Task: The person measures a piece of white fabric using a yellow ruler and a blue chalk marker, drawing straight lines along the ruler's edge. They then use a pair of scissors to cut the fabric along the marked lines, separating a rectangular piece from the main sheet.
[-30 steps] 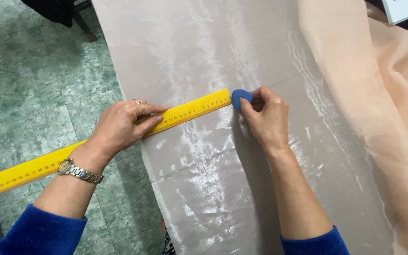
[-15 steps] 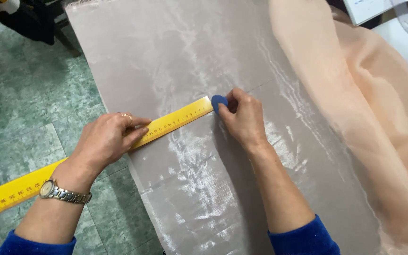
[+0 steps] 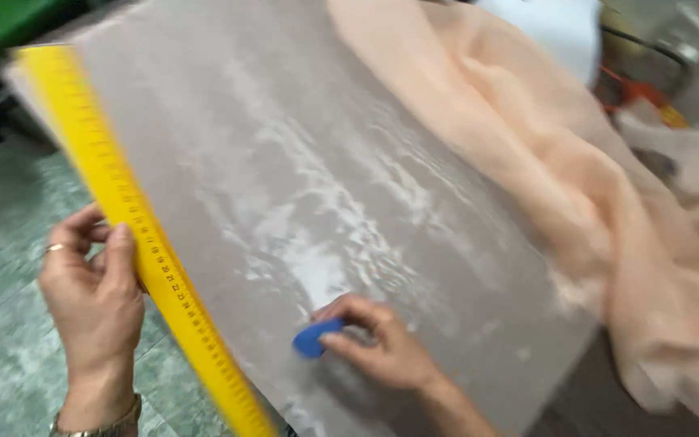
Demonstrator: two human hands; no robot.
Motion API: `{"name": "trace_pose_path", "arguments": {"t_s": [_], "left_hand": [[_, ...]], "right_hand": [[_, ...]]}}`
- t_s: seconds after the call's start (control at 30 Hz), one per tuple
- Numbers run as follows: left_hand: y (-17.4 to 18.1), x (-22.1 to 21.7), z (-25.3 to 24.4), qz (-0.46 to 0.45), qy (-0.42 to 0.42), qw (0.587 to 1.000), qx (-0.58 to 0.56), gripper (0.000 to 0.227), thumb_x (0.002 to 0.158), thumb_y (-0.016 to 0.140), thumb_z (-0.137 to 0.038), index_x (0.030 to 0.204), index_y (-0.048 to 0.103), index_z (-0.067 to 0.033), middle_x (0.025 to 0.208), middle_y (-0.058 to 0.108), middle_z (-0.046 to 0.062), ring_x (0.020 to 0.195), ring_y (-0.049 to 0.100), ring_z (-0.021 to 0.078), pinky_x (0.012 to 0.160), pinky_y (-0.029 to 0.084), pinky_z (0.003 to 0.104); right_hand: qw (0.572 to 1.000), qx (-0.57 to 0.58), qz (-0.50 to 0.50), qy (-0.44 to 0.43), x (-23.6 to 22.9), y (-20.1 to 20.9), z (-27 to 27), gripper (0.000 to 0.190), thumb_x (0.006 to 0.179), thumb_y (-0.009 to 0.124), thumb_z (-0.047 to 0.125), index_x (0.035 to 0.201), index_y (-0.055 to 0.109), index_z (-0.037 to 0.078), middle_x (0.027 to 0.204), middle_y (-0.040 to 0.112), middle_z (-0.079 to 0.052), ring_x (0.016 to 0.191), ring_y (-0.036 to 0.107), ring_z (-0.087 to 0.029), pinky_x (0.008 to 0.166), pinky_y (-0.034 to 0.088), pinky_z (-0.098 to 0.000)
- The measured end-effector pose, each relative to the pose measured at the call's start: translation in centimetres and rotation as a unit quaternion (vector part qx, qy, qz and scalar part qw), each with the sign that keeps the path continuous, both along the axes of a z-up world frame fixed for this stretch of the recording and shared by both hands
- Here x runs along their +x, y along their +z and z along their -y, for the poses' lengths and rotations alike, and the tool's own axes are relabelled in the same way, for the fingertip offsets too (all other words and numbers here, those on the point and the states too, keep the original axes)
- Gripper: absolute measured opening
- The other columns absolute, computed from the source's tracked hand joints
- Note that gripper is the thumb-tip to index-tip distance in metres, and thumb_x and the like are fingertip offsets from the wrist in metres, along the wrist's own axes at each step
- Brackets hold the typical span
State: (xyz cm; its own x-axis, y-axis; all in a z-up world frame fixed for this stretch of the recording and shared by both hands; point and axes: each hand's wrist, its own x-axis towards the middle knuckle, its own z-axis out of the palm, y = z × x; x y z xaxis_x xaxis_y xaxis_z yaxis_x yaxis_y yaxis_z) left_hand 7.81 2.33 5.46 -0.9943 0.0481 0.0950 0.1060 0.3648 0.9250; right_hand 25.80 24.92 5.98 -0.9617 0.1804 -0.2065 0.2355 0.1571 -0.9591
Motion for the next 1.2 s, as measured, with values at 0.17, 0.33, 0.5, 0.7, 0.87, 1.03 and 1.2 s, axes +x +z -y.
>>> {"name": "trace_pose_path", "arguments": {"t_s": [0.17, 0.33, 0.5, 0.7, 0.87, 1.03, 1.2], "left_hand": [[2.0, 5.4, -6.2, 0.059, 0.017, 0.989, 0.135, 0.024, 0.103, 0.050, -0.005, 0.117, 0.030, -0.0078, 0.115, 0.039, 0.007, 0.071, 0.048, 0.0126, 0.041, 0.042, 0.026], [3.0, 10.5, -12.1, -0.001, -0.050, 0.985, 0.167, 0.021, 0.105, 0.047, 0.000, 0.119, 0.031, 0.0007, 0.113, 0.036, 0.013, 0.103, 0.043, 0.0162, 0.086, 0.048, 0.029], [3.6, 15.0, -17.8, 0.048, -0.098, 0.975, 0.194, 0.023, 0.104, 0.045, -0.004, 0.119, 0.028, -0.0058, 0.111, 0.034, 0.011, 0.088, 0.045, 0.0152, 0.051, 0.051, 0.034], [3.8, 21.3, -22.8, 0.223, -0.210, 0.923, 0.231, 0.023, 0.100, 0.046, -0.012, 0.119, 0.035, -0.0121, 0.112, 0.042, 0.007, 0.082, 0.059, 0.0146, 0.055, 0.058, 0.034], [1.4, 19.8, -21.0, 0.024, -0.386, 0.921, 0.055, 0.042, 0.087, 0.060, -0.005, 0.127, 0.048, 0.0026, 0.121, 0.057, 0.019, 0.113, 0.058, 0.0235, 0.094, 0.050, 0.034], [-3.2, 15.0, -16.2, -0.167, -0.384, 0.895, -0.155, 0.048, 0.088, 0.061, -0.014, 0.132, 0.053, 0.0024, 0.127, 0.055, 0.022, 0.120, 0.049, 0.0369, 0.104, 0.036, 0.045], [-5.7, 10.7, -11.1, -0.174, -0.354, 0.881, -0.263, 0.057, 0.087, 0.061, -0.016, 0.138, 0.050, 0.0060, 0.137, 0.046, 0.033, 0.129, 0.040, 0.0468, 0.107, 0.032, 0.053]], "right_hand": [[0.995, -0.013, -0.078, 0.063, 6.2, 2.4, 0.8, 0.016, 0.094, 0.060, 0.025, 0.101, 0.060, 0.010, 0.107, 0.067, -0.004, 0.122, 0.060, -0.027, 0.103, 0.045, -0.0376], [0.989, -0.065, -0.008, -0.131, 12.3, 3.7, -0.5, 0.013, 0.090, 0.063, 0.021, 0.096, 0.062, 0.010, 0.107, 0.067, -0.005, 0.098, 0.065, -0.015, 0.087, 0.052, -0.0284], [0.976, -0.057, -0.113, -0.179, 18.4, 4.9, -2.7, 0.005, 0.094, 0.058, 0.009, 0.097, 0.056, 0.013, 0.120, 0.062, -0.011, 0.128, 0.055, -0.033, 0.105, 0.049, -0.0444], [0.909, -0.047, -0.069, -0.409, 25.5, 0.9, -3.2, 0.008, 0.080, 0.070, 0.006, 0.087, 0.067, 0.004, 0.087, 0.068, -0.009, 0.082, 0.068, -0.020, 0.076, 0.059, -0.0317], [0.574, 0.107, -0.005, -0.812, 34.7, 0.4, -9.5, 0.011, 0.090, 0.065, 0.024, 0.091, 0.059, 0.015, 0.079, 0.057, -0.002, 0.073, 0.054, -0.018, 0.071, 0.043, -0.0342], [0.452, 0.301, -0.016, -0.840, 49.1, -8.2, -18.2, 0.016, 0.093, 0.073, 0.017, 0.093, 0.060, 0.008, 0.082, 0.059, -0.003, 0.075, 0.054, -0.013, 0.066, 0.043, -0.0285], [0.457, 0.396, 0.018, -0.797, 55.5, -15.2, -23.3, 0.023, 0.090, 0.075, 0.009, 0.082, 0.054, 0.006, 0.081, 0.057, -0.003, 0.075, 0.053, -0.015, 0.069, 0.045, -0.0338]]}}
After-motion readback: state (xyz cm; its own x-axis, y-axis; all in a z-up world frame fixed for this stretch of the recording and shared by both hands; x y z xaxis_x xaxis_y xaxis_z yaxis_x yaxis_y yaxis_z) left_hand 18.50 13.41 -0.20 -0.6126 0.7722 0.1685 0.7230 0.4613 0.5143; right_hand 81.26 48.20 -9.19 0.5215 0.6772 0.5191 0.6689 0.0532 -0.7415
